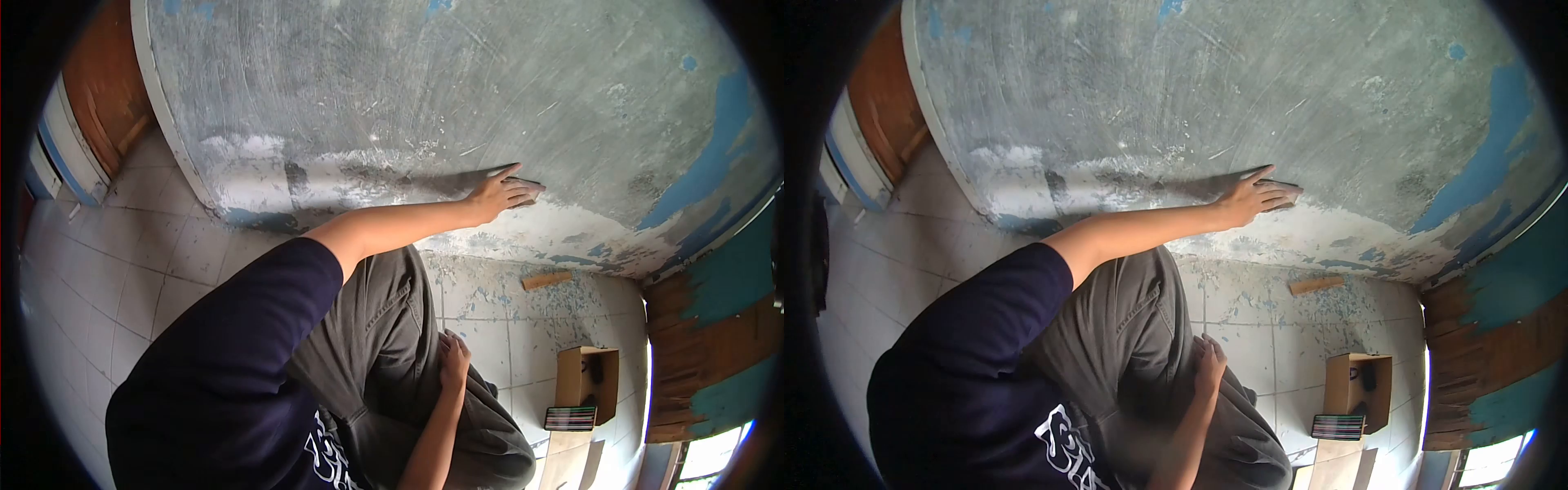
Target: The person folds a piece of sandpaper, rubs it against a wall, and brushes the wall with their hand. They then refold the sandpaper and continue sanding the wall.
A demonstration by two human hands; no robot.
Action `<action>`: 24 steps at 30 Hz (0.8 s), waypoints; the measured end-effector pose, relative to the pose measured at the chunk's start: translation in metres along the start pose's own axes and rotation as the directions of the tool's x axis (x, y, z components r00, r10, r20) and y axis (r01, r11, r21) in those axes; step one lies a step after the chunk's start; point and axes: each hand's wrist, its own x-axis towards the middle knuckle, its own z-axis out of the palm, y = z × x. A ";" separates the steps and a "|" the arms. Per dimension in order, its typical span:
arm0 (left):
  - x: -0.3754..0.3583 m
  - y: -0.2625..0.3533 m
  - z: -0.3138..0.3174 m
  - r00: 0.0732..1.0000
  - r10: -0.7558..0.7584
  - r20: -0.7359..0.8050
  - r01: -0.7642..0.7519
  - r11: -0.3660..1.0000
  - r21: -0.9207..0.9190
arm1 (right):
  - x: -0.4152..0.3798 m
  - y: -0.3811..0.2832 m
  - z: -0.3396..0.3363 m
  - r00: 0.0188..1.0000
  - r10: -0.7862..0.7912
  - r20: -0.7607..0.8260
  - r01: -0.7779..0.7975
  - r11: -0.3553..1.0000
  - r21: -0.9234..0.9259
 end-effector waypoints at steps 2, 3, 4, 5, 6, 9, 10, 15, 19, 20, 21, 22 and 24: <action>-0.002 0.003 -0.003 1.000 -0.022 0.009 0.022 0.999 -0.034 | -0.002 0.004 0.002 1.000 -0.019 -0.014 0.019 0.998 0.060; -0.001 0.003 -0.004 0.999 -0.036 0.011 0.036 0.998 -0.056 | -0.004 0.005 0.001 1.000 -0.020 -0.015 0.021 0.998 0.061; -0.002 0.003 -0.004 0.999 -0.033 0.004 0.033 0.998 -0.051 | -0.004 0.005 0.000 1.000 -0.015 -0.001 0.015 0.999 0.039; -0.007 0.000 -0.001 0.998 -0.051 -0.028 0.049 0.995 -0.085 | -0.003 0.004 -0.001 1.000 -0.013 0.013 0.012 1.000 0.017; -0.013 -0.004 0.003 0.996 -0.071 -0.061 0.063 0.991 -0.116 | -0.001 0.003 -0.002 1.000 -0.026 0.014 0.026 0.999 0.024; -0.047 -0.025 0.003 0.988 -0.113 -0.107 0.092 0.978 -0.187 | 0.003 0.004 0.000 1.000 0.019 0.014 -0.019 0.998 0.063; -0.063 -0.032 -0.004 0.992 -0.117 -0.050 0.099 0.956 -0.277 | 0.004 0.002 0.001 0.999 0.042 0.002 -0.042 0.997 0.067; -0.081 -0.045 0.002 0.993 -0.107 0.047 0.116 0.950 -0.289 | 0.016 0.002 0.003 0.997 0.080 -0.011 -0.079 0.993 0.093; 0.005 -0.006 -0.010 0.999 -0.039 0.019 0.036 0.992 0.121 | 0.011 0.002 0.010 0.998 0.050 -0.043 -0.049 0.998 0.028; 0.032 0.009 -0.008 1.000 -0.022 -0.021 0.026 0.975 0.219 | 0.009 0.009 0.003 1.000 -0.017 -0.026 0.018 1.000 0.017; 0.053 0.023 -0.013 0.999 -0.009 -0.049 0.018 0.980 0.197 | 0.016 0.023 -0.002 0.998 -0.058 -0.023 0.058 0.998 0.016; 0.077 0.038 -0.024 0.996 -0.049 0.072 0.033 0.978 0.206 | 0.013 0.026 -0.003 0.995 -0.089 -0.045 0.087 0.996 -0.028; 0.115 0.060 -0.050 0.986 -0.072 0.148 0.040 0.977 0.210 | 0.006 0.025 -0.002 0.984 -0.170 -0.050 0.173 0.983 0.063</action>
